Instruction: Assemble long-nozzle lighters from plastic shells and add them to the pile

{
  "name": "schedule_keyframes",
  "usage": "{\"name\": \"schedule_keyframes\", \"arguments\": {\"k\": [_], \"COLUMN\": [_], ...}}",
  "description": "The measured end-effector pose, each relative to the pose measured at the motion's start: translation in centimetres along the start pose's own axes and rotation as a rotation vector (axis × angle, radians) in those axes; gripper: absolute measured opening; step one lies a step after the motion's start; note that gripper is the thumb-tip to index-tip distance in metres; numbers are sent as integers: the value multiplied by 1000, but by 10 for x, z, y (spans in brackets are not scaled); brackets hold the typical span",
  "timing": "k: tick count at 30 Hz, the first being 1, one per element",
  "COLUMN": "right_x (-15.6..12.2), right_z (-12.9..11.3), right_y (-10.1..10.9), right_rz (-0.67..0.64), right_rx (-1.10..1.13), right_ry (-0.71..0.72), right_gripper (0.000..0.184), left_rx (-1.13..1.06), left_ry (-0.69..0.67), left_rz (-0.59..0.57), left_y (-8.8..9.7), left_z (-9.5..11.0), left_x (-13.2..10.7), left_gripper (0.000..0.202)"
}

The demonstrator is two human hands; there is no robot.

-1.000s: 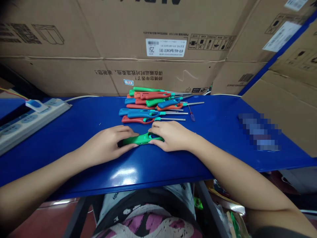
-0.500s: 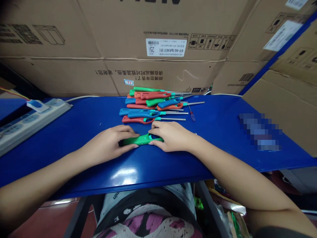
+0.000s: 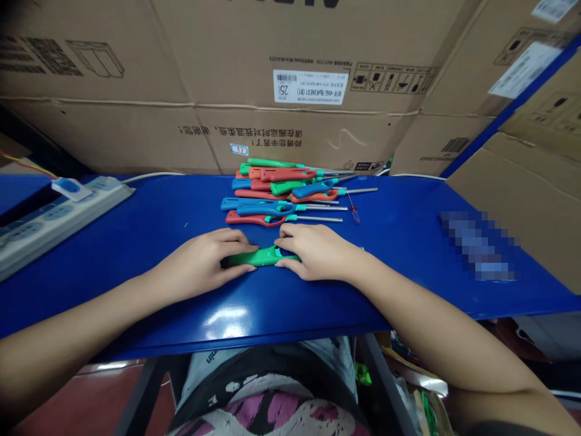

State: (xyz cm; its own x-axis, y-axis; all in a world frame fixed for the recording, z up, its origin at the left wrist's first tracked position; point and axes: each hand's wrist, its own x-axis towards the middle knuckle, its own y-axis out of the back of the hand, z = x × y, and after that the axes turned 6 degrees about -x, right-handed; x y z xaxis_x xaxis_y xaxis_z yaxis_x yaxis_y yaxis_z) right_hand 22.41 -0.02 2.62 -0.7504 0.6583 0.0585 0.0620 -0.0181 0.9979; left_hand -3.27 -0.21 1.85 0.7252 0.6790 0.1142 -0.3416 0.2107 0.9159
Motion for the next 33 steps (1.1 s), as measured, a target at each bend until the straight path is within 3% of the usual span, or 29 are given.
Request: {"name": "schedule_keyframes", "arguments": {"k": [4,10,16,24,28,33], "right_x": [0,0,1,0,2,0], "right_z": [-2,1,15,15,17,19], "right_y": [0,-1,-1,-4,-2,1], "right_rz": [-5,-2,193,412,536,737], "right_rx": [-31,-39,6,-52,0,-102], "right_ry": [-2,38,24,89,68,125], "right_gripper": [39,42,19,22,21,15], "left_rx": [44,277,216,107,183,153], "left_ry": [-8,-77,-157,-252,-328,-416], "left_rz": [-3,13,158,286,430,616], "left_y": [-1,-4,3,4,8,13], "left_z": [3,9,-9,-13,-17,-14], "left_x": [0,0,3,2,2,1], "left_gripper": [26,28,28,25,24,32]}}
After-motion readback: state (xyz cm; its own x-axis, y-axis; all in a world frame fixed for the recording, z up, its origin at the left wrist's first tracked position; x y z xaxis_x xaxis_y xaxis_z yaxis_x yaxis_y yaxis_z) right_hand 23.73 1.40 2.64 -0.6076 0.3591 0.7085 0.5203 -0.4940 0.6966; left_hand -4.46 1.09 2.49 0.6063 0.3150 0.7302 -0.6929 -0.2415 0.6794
